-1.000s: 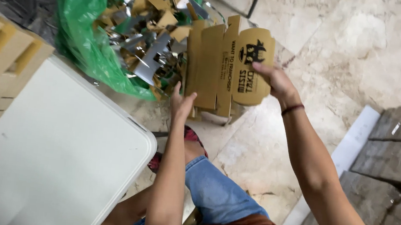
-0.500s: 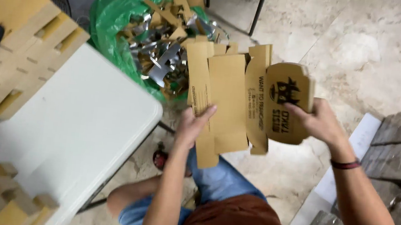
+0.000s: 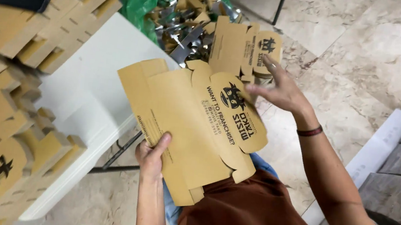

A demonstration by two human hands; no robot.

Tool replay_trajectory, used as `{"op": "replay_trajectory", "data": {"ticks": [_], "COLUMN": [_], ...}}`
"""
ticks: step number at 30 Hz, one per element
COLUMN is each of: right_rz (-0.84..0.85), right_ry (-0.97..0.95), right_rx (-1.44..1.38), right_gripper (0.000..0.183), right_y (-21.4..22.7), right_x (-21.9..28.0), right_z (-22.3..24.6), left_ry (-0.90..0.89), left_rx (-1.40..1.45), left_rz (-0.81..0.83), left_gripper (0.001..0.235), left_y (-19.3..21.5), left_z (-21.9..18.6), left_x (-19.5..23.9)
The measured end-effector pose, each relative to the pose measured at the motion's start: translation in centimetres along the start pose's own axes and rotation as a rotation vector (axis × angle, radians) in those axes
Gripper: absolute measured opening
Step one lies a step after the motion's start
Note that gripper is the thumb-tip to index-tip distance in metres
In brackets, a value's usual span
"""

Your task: Folding flat cardboard templates into boxes and stacking them on a table.

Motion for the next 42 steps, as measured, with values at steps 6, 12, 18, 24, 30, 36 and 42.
{"op": "replay_trajectory", "data": {"ticks": [6, 12, 18, 24, 30, 36, 42], "right_rz": [0.25, 0.517, 0.654, 0.56, 0.571, 0.482, 0.406], "right_ry": [0.273, -0.185, -0.217, 0.277, 0.51, 0.656, 0.846], "right_rx": [0.139, -0.091, 0.074, 0.649, 0.32, 0.581, 0.673], "right_gripper": [0.055, 0.088, 0.094, 0.092, 0.072, 0.07, 0.066], "right_y": [-9.1, -17.3, -23.3, -28.2, -29.8, -27.2, -27.3], "right_x": [-5.6, 0.2, 0.2, -2.9, -2.2, 1.8, 4.6], "right_z": [-2.3, 6.1, 6.5, 3.4, 2.5, 8.1, 9.8], "left_ry": [-0.286, -0.294, -0.353, 0.054, 0.116, -0.343, -0.736], "left_rx": [0.179, 0.344, 0.437, 0.111, 0.369, -0.224, -0.997], "left_rz": [0.207, 0.043, -0.134, -0.387, -0.269, -0.75, -0.41], "left_gripper": [0.028, 0.062, 0.063, 0.087, 0.066, 0.051, 0.04], "left_y": [7.2, 10.6, 19.3, 28.0, 34.0, 23.3, 12.1], "left_z": [4.6, 7.4, 13.1, 18.4, 29.4, 7.6, -4.4], "left_x": [2.0, 7.0, 9.7, 14.3, 11.2, 15.4, 9.8]}}
Point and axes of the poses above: each hand's wrist, its own x-axis away from the middle knuckle, its own y-axis out of the back of the hand, z = x × y, the point moved 2 cm from there along -x, towards the middle knuckle, and after that the axes turned 5 degrees about z, right-handed, at the moved point
